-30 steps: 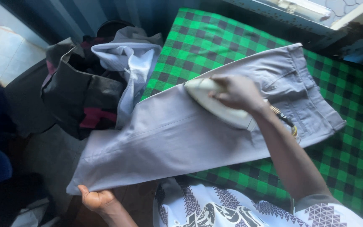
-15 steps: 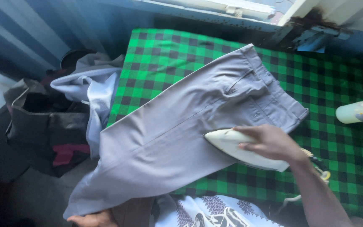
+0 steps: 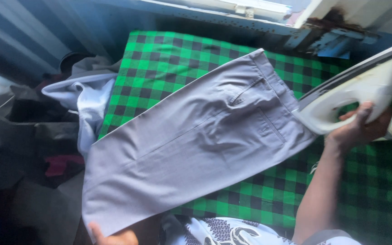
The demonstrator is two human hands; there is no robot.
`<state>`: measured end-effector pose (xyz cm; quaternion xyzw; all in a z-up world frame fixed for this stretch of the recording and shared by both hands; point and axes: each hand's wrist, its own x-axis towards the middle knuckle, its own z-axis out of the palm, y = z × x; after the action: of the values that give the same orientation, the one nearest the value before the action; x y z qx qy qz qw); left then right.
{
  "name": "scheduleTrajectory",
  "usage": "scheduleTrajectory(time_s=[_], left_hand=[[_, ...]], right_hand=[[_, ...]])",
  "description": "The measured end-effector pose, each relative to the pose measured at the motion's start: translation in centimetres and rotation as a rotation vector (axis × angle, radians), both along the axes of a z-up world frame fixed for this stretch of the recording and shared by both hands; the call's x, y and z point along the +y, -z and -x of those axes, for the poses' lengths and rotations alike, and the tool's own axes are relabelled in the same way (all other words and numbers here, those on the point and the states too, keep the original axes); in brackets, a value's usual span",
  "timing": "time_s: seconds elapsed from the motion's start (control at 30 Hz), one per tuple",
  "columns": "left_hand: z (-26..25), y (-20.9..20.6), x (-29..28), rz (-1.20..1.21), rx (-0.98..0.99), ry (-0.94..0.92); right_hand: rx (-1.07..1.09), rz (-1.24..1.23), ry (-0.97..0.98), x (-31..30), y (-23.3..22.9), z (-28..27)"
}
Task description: The person irons a pair of light-colored trousers on a green checkered ironing board, smoothing the fabric with their hands and using a white iron. They flip the trousers over and spray them with water from a bottle before continuing to iron.
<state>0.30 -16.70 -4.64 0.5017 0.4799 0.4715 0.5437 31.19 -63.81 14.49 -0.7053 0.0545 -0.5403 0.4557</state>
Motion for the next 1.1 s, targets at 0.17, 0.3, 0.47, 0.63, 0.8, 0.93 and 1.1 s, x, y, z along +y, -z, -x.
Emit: scheduleTrajectory(time_s=[0.17, 0.3, 0.47, 0.63, 0.8, 0.93, 1.1], left_hand=[[-8.3, -12.5, -6.2, 0.115, 0.085, 0.128], [-8.6, -4.3, -8.1, -0.260, 0.020, 0.336], [-12.7, -15.3, -11.1, 0.526, -0.387, 0.284], [-13.8, -18.0, -10.3, 0.775, -0.324, 0.067], [-13.3, -16.9, -9.4, 0.696, -0.097, 0.082], [-11.7, -15.1, -8.6, 0.429, 0.277, 0.264], [-13.0, -11.1, -9.1, 0.201, 0.180, 0.301]], right_hand=[[-0.343, -0.229, 0.084, -8.0, 7.1, -4.6], [-0.403, -0.528, 0.002, -14.0, 16.9, -3.3], [-0.095, -0.011, 0.165, -9.2, 14.0, 0.7], [-0.103, 0.185, 0.177, 1.5, 5.3, 2.4], [0.387, 0.040, -0.987, 21.1, 3.2, -0.9], [0.537, 1.025, -1.201, 31.9, 3.8, -6.3], [0.515, 1.298, -1.344, 33.2, 5.4, -12.6]])
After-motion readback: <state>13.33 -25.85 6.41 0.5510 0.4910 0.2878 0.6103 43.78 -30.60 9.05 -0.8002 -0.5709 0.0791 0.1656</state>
